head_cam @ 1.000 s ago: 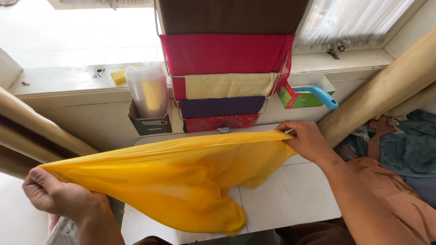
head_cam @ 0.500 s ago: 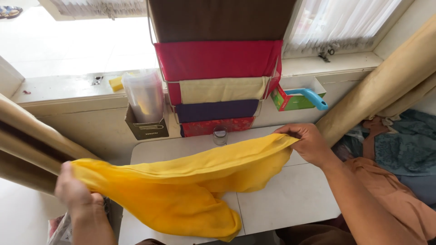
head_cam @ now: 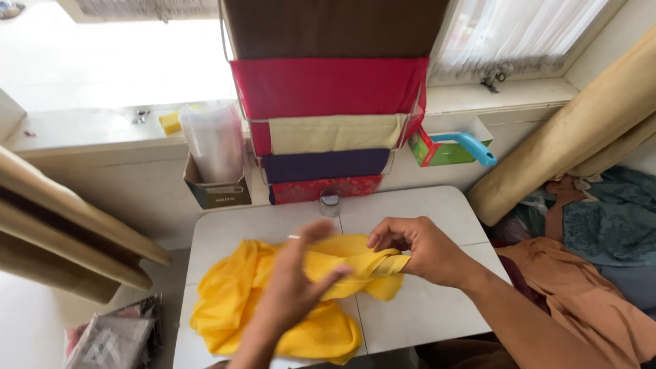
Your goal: The person unfolds a yellow cloth on a white table, smooths it out, and uses a lint roller to clean the surface. They then fold the cloth multiple times into a smaller rectangle.
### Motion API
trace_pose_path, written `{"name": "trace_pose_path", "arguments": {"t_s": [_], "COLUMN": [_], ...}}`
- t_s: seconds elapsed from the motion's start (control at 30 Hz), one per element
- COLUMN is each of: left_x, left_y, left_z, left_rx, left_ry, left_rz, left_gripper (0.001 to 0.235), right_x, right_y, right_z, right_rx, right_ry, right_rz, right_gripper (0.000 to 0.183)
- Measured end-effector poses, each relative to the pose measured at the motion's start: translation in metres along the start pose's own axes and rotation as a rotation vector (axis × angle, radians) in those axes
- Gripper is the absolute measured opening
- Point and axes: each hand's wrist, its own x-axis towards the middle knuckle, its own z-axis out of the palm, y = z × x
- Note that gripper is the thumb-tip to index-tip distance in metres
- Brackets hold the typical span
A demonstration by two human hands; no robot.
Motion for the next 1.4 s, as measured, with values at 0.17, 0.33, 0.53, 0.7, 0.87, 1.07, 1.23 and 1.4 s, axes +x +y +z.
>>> {"name": "trace_pose_path", "arguments": {"t_s": [0.17,0.33,0.53,0.7,0.87,1.07,1.23,1.4], "left_x": [0.002,0.009,0.009,0.014,0.012,0.015,0.015,0.014], "left_y": [0.005,-0.009,-0.024,-0.020,-0.025,-0.022,-0.024,-0.025], "left_z": [0.026,0.025,0.042,0.041,0.043,0.042,0.037,0.036], "left_rx": [-0.151,-0.192,-0.547,-0.502,-0.528,-0.638,-0.694,-0.657], "left_ry": [-0.167,-0.125,0.066,0.024,0.026,0.107,-0.039,-0.021], "left_rz": [-0.151,-0.139,-0.384,-0.312,-0.320,-0.366,-0.437,-0.396], "left_gripper": [0.037,0.014,0.043,0.020,0.023,0.031,0.013,0.011], "right_x": [0.009,0.019,0.028,0.035,0.036,0.031,0.031,0.029], "right_y": [-0.018,-0.001,0.005,0.021,0.021,0.031,0.036,0.040], "right_z": [0.012,0.003,0.010,0.011,0.010,0.008,0.005,0.006], "right_rx": [-0.005,0.039,0.099,0.019,0.047,0.106,0.080,0.236], "right_ry": [-0.037,-0.031,-0.024,0.071,0.171,0.223,0.281,0.234], "right_rz": [0.133,0.161,0.071,0.050,-0.041,-0.104,-0.099,-0.041], "right_gripper": [0.032,0.040,0.024,0.020,0.018,0.020,0.020,0.019]}}
